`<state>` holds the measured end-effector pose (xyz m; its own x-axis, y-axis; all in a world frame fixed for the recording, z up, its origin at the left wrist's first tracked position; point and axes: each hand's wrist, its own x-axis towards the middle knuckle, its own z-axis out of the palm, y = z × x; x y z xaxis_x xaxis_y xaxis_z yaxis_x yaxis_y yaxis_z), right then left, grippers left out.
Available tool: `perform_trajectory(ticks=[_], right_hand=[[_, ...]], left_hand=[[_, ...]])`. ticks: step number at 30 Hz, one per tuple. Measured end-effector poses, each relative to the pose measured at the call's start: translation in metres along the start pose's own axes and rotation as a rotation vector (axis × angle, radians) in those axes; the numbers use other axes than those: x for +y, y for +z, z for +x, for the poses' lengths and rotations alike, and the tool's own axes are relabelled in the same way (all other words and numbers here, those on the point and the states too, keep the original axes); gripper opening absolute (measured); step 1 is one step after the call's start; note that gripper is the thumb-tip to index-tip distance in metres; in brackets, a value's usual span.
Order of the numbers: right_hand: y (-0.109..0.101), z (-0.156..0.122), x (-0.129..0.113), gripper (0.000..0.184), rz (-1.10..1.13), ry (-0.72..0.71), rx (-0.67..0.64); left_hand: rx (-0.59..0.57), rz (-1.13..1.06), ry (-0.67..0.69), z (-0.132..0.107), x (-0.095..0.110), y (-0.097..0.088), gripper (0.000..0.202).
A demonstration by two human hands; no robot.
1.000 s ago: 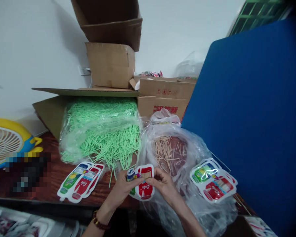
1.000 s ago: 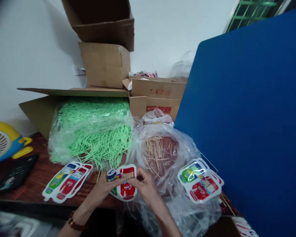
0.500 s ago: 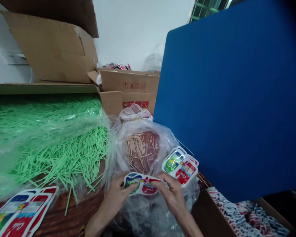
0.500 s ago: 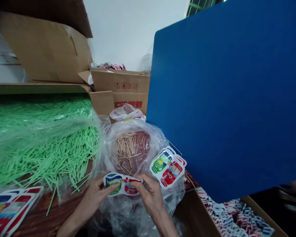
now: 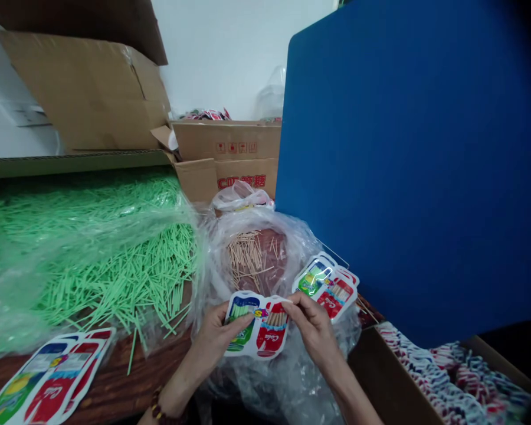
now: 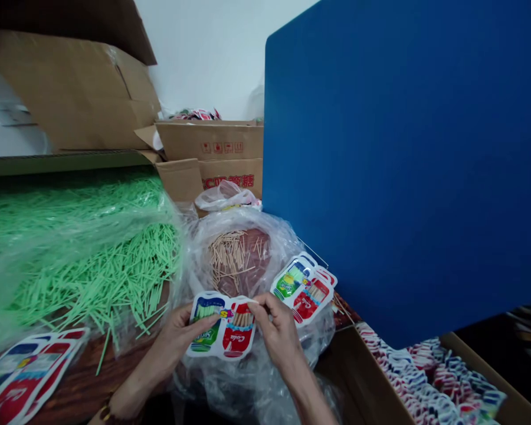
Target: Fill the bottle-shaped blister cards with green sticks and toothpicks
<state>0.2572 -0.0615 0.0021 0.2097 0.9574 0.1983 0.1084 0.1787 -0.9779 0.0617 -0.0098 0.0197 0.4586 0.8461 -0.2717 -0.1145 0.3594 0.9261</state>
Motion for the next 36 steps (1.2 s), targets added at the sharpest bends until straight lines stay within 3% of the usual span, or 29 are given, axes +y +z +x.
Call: perform_trajectory(ticks=[2, 8, 12, 18, 21, 24, 27, 29, 32, 36], right_hand=[[0.004, -0.001, -0.003, 0.02, -0.052, -0.029, 0.007], [0.012, 0.0, -0.01, 0.019, 0.152, 0.056, -0.089], [0.013, -0.004, -0.011, 0.021, 0.089, 0.025, -0.054], [0.012, -0.01, -0.013, 0.02, 0.174, 0.121, -0.1], [-0.008, -0.003, -0.01, 0.017, 0.093, 0.081, 0.064], [-0.048, 0.012, 0.0, 0.02, 0.016, 0.002, 0.333], [-0.085, 0.025, 0.018, 0.029, -0.204, 0.015, 0.499], [-0.1, 0.027, 0.031, 0.035, -0.536, 0.122, 0.547], [-0.108, 0.023, 0.042, 0.044, -0.927, 0.179, 0.544], [-0.104, 0.016, 0.042, 0.043, -1.105, 0.014, 0.633]], left_hand=[[0.025, -0.002, 0.017, -0.004, 0.002, 0.0, 0.028], [-0.027, 0.025, 0.045, -0.015, 0.006, -0.005, 0.026], [-0.025, 0.047, 0.051, -0.018, -0.001, -0.007, 0.027], [-0.054, 0.104, 0.066, -0.011, -0.015, 0.0, 0.032], [-0.038, 0.196, 0.164, -0.006, -0.019, 0.002, 0.034], [0.018, 0.278, 0.241, -0.004, -0.021, -0.003, 0.036], [0.056, 0.31, 0.242, -0.008, -0.023, -0.012, 0.035], [0.11, 0.316, 0.253, -0.013, -0.025, -0.018, 0.034], [0.25, 0.39, 0.299, -0.025, -0.031, -0.033, 0.036], [0.557, 0.555, 0.335, -0.05, -0.047, -0.077, 0.04]])
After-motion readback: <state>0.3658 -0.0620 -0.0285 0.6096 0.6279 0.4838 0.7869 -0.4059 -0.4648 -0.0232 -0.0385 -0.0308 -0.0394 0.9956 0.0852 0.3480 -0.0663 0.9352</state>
